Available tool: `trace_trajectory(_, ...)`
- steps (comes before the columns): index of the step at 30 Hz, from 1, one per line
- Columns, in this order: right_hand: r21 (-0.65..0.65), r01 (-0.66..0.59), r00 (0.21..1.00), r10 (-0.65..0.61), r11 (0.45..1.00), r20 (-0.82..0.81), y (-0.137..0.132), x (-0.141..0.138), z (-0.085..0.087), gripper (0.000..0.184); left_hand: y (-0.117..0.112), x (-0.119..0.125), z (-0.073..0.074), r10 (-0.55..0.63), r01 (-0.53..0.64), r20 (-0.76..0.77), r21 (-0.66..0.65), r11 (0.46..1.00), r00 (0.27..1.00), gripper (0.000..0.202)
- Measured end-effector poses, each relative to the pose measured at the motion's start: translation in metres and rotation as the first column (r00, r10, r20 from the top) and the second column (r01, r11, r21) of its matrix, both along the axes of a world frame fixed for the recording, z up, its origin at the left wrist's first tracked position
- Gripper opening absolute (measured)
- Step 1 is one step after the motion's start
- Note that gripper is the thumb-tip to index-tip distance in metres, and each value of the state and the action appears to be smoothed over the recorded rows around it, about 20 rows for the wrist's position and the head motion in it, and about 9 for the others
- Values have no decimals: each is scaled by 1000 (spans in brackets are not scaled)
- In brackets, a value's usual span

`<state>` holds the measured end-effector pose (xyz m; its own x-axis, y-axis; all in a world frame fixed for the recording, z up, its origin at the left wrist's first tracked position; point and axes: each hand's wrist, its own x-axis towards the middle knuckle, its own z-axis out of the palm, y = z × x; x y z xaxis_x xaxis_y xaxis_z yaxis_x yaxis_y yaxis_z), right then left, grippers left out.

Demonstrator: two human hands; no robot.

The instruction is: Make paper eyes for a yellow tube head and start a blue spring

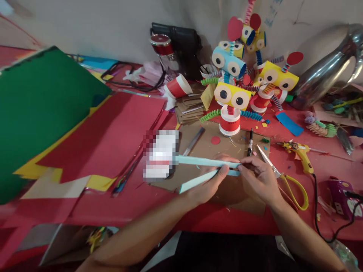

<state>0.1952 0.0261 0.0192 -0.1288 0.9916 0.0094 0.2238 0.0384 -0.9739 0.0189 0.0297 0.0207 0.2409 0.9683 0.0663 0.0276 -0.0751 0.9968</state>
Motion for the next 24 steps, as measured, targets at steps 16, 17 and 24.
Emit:
trace_trajectory(16, 204, -45, 948, -22, 978, 317, -1, 1, 1, 9, 6, -3, -12, -88, 103, 108, -146, 984, 990, 48)
trace_trajectory(17, 228, -54, 939, -28, 972, 343, -1, 1, 1, 9, 6, -2, -11, -92, 113, 123, -181, 977, 988, 49)
trace_trajectory(24, 406, -176, 865, -56, 897, 499, -2, 3, -1, 11, 7, 6, -18, -123, 215, 296, -301, 929, 947, 53)
